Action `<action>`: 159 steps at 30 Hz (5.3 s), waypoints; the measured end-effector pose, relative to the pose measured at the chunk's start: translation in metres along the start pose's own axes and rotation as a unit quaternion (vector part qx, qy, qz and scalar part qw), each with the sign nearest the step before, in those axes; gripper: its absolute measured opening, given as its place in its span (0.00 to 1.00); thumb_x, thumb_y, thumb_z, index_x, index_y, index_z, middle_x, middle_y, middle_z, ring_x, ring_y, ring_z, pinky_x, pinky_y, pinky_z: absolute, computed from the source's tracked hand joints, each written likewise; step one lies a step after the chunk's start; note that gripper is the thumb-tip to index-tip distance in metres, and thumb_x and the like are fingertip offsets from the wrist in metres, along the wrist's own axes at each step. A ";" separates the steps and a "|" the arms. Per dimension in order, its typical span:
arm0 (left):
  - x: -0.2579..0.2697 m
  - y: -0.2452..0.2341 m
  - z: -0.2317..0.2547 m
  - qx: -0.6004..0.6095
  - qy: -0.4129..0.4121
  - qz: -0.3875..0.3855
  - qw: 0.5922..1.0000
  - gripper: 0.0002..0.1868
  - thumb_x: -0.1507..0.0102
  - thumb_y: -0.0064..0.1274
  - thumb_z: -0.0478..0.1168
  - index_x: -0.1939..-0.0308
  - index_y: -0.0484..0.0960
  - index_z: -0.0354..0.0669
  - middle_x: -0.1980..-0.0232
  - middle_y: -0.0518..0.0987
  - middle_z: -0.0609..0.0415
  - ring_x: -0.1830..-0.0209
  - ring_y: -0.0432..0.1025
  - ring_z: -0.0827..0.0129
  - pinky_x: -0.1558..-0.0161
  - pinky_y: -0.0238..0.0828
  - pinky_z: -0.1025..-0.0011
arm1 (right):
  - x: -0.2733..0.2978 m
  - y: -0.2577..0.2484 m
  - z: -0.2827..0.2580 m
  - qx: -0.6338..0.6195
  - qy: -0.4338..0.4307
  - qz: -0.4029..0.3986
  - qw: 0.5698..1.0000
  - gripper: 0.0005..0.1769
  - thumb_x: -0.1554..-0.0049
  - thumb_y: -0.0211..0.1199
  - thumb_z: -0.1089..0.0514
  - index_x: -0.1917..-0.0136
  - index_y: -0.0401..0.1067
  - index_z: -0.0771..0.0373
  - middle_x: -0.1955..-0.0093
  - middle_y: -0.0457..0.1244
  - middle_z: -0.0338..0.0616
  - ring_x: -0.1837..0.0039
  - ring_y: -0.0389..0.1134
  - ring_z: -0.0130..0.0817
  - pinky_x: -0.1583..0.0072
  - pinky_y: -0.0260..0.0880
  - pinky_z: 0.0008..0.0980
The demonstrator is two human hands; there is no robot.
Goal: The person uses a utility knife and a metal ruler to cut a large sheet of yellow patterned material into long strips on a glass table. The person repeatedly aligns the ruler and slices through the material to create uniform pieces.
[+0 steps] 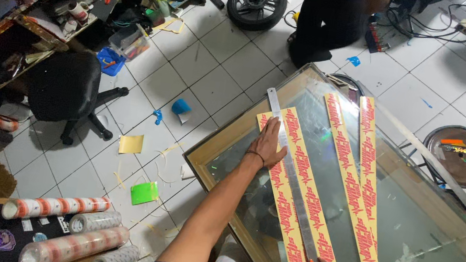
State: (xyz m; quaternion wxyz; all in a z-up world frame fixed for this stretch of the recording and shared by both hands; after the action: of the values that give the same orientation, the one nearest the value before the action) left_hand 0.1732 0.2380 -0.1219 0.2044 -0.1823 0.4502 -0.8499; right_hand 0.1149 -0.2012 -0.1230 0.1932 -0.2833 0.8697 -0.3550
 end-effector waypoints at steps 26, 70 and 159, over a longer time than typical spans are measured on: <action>-0.001 -0.009 0.008 -0.065 0.046 -0.039 0.996 0.47 0.35 0.43 0.58 0.23 0.40 0.35 0.19 0.38 0.47 0.18 0.32 0.58 0.22 0.34 0.60 | -0.022 -0.027 -0.039 0.062 0.020 -0.050 0.997 0.22 0.49 0.65 0.51 0.40 0.73 0.49 0.46 0.66 0.33 0.48 0.66 0.37 0.44 0.67 0.33; 0.010 -0.032 0.033 -0.155 0.000 -0.034 0.987 0.86 0.73 0.64 0.80 0.24 0.47 0.35 0.20 0.42 0.46 0.18 0.37 0.57 0.20 0.39 0.65 | -0.204 -0.032 -0.160 -0.038 0.148 -0.163 0.975 0.23 0.37 0.49 0.58 0.30 0.63 0.63 0.46 0.64 0.74 0.44 0.61 0.79 0.45 0.60 0.70; 0.178 0.043 0.126 -0.059 0.092 0.004 0.994 0.79 0.58 0.57 0.79 0.24 0.37 0.28 0.20 0.40 0.38 0.18 0.35 0.48 0.19 0.35 0.52 | -0.289 0.111 -0.121 0.113 -0.095 -0.250 0.957 0.18 0.33 0.48 0.62 0.62 0.69 0.71 0.72 0.61 0.64 0.71 0.63 0.64 0.71 0.57 0.53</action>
State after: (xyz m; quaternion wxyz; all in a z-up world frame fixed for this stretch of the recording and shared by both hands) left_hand 0.0925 0.0380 -0.0693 0.1544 -0.1132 0.5172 -0.8342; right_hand 0.2313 0.1079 -0.0831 0.2101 -0.5007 0.7029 -0.4594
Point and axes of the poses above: each hand's wrist, its own x-axis away from the middle knuckle, its own y-axis out of the palm, z = x × y, the point moved 9 cm from there along -x, towards the middle knuckle
